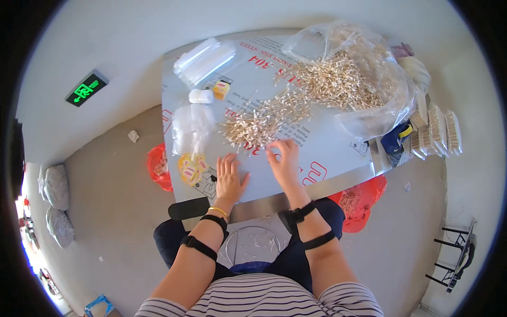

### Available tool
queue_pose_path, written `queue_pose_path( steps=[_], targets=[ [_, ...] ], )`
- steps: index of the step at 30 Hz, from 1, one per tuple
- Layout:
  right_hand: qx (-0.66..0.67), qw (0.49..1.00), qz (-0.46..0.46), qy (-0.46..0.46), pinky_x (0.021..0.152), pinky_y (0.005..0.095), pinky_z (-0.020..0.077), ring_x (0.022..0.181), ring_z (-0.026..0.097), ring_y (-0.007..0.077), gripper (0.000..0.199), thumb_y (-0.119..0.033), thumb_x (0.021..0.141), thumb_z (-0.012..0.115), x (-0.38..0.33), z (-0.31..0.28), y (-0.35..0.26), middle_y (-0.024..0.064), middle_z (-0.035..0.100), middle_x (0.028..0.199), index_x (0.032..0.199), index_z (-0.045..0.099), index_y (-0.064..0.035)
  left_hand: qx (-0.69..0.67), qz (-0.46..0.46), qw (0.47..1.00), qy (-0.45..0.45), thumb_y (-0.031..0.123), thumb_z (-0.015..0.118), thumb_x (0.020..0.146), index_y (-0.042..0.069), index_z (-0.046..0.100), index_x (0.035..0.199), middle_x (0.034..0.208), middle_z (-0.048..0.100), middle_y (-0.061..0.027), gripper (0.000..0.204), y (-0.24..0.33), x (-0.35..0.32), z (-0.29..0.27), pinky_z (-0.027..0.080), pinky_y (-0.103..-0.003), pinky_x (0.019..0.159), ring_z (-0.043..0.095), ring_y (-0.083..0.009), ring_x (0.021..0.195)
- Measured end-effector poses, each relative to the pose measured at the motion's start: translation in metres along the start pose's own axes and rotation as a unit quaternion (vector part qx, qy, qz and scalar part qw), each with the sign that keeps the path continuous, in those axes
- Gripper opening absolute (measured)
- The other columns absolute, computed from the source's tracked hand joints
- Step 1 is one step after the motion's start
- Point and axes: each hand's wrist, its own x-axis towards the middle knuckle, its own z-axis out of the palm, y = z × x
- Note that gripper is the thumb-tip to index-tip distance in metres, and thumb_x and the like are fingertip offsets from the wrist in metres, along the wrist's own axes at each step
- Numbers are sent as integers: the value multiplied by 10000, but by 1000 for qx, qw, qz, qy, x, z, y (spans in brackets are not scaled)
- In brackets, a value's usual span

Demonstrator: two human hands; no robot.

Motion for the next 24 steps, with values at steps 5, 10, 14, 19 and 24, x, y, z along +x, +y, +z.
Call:
queue_pose_path(
  steps=[5,10,14,19,24],
  targets=[
    [177,928,289,-154,791,446,466,850,585,279,117,-146,853,783,-82,15,4,51,618,833,908,699,-86,-179,-40,977,105,138,732,861,83,576,1060,1085,591,-153,258,-3,2,-19,405,-531,1044,550,-377,1103],
    [29,999,20,-18,669,455,452,731,561,282,153,-178,847,791,-98,35,0,40,576,713,803,673,-90,35,-200,960,193,165,762,840,98,601,1080,1123,589,-137,296,-46,26,-80,402,-471,996,543,-355,1099],
    [14,992,93,-82,679,456,459,734,582,288,198,-204,840,805,-90,33,2,49,575,689,772,659,-88,135,-221,962,81,176,782,821,112,638,1096,1156,590,-130,317,-73,35,-111,396,-461,1005,543,-343,1141],
    [32,992,91,-86,659,454,464,704,594,281,219,-215,842,808,-89,33,5,51,578,687,761,655,-81,174,-214,960,-47,241,731,846,128,742,912,1026,705,-94,131,-89,49,-114,398,-429,968,649,-294,1061],
    [24,987,107,-116,644,439,480,710,618,283,227,-225,847,808,-89,32,11,71,622,719,776,666,-62,132,-205,968,58,242,704,866,106,765,822,858,750,-104,155,-94,56,-124,430,-423,917,709,-271,853]
  ],
)
